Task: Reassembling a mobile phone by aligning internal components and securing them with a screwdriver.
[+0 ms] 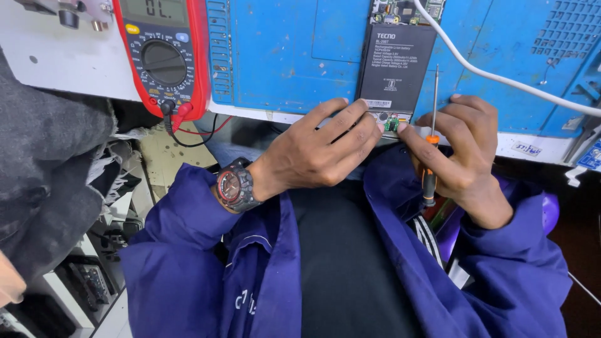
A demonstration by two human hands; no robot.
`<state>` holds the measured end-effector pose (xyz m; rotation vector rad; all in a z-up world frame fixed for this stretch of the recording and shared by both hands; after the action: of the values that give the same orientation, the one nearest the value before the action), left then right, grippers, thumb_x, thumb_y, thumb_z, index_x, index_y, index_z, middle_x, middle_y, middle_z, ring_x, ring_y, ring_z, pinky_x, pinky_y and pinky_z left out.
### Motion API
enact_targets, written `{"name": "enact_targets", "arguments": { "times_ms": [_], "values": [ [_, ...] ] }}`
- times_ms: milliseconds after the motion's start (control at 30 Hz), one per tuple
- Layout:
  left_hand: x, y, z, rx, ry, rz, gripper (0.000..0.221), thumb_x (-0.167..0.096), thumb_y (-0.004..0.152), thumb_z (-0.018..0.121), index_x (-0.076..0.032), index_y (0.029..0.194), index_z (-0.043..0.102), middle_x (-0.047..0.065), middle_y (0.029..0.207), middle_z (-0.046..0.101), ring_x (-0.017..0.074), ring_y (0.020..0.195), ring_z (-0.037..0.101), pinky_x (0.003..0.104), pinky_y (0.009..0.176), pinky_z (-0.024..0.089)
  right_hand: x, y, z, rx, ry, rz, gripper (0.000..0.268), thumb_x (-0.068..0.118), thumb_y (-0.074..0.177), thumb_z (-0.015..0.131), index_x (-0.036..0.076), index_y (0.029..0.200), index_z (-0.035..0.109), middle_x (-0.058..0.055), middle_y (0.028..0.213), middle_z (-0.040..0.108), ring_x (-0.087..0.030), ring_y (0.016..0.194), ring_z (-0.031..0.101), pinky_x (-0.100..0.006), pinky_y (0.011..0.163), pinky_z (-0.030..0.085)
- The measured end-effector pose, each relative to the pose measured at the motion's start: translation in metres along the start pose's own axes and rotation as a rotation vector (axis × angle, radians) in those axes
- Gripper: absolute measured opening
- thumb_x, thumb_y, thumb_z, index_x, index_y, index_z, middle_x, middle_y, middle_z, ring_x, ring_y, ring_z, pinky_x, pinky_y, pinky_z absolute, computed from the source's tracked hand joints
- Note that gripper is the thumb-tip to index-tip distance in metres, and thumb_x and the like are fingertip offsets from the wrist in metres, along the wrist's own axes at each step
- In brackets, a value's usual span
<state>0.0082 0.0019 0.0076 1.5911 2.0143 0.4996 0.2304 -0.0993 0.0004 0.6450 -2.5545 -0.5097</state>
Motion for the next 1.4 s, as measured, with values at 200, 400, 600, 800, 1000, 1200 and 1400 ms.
{"name": "enact_targets", "arguments": {
  "times_ms": [200,400,600,800,1000,1200,1400],
  "values": [
    [-0.002,-0.003,0.0,-0.037,0.008,0.022,0.01,-0.007,0.105,0.066,-0.002,0.104,0.075,0.012,0.105,0.071,0.0269,0.104,0.07,0.035,0.086,0.06,0.0,0.001,-0.001,-0.065,0.082,0.021,0.003,-0.004,0.102,0.075,-0.001,0.1,0.075,-0.02,0.093,0.065,-0.037,0.086,0.059,-0.056,0.086,0.055],
    [-0.003,-0.004,-0.001,-0.042,0.008,0.026,0.015,-0.006,0.106,0.06,-0.003,0.102,0.074,0.014,0.105,0.072,0.0288,0.106,0.07,0.036,0.087,0.06,-0.001,0.003,0.001,-0.079,0.089,0.01,0.003,-0.005,0.102,0.074,-0.003,0.1,0.073,-0.022,0.093,0.064,-0.04,0.083,0.058,-0.055,0.078,0.052],
    [-0.004,-0.004,0.0,-0.04,0.024,0.002,0.015,-0.006,0.105,0.061,-0.004,0.099,0.075,0.012,0.104,0.072,0.0261,0.106,0.069,0.035,0.088,0.059,-0.001,0.002,0.002,-0.039,0.055,0.011,0.005,0.002,0.105,0.075,-0.001,0.108,0.074,-0.021,0.096,0.064,-0.038,0.086,0.058,-0.053,0.077,0.051],
    [-0.004,-0.004,0.001,-0.034,0.029,0.002,0.011,-0.007,0.105,0.065,-0.004,0.101,0.075,0.012,0.105,0.072,0.0258,0.106,0.069,0.035,0.089,0.06,0.0,0.001,0.002,-0.027,0.022,0.009,0.009,-0.005,0.104,0.076,0.0,0.111,0.075,-0.019,0.096,0.066,-0.036,0.088,0.06,-0.055,0.085,0.053],
    [-0.004,-0.003,0.0,-0.021,0.021,-0.012,0.018,-0.006,0.107,0.057,-0.004,0.101,0.074,0.011,0.105,0.07,0.0256,0.107,0.069,0.035,0.089,0.058,0.003,0.003,0.002,-0.016,-0.003,0.025,0.007,-0.005,0.104,0.075,0.0,0.109,0.075,-0.019,0.096,0.064,-0.036,0.089,0.059,-0.055,0.086,0.053],
    [-0.003,-0.003,0.0,-0.026,0.013,-0.005,0.014,-0.006,0.105,0.062,-0.004,0.1,0.075,0.011,0.105,0.071,0.0258,0.106,0.069,0.035,0.089,0.059,0.002,0.003,0.005,-0.05,-0.07,0.013,0.006,0.0,0.105,0.072,0.003,0.105,0.077,-0.017,0.091,0.065,-0.035,0.087,0.057,-0.053,0.087,0.051],
    [-0.015,-0.011,0.02,-0.186,-0.014,-0.056,0.021,-0.005,0.104,0.055,0.003,0.099,0.074,0.018,0.1,0.07,0.0336,0.102,0.071,0.043,0.092,0.06,-0.003,-0.004,0.013,-0.176,-0.026,-0.069,0.024,0.009,0.109,0.064,-0.003,0.099,0.083,-0.023,0.095,0.067,-0.034,0.079,0.05,-0.057,0.085,0.055]
  ]
}}
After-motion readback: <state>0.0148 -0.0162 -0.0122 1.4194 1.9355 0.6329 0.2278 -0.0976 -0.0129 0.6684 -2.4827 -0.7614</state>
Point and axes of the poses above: each hand's wrist, its own y-axis towards the middle knuckle, its own z-axis out of the palm, x = y × z, the point moved 1 cm from there along y, towards the middle knuckle
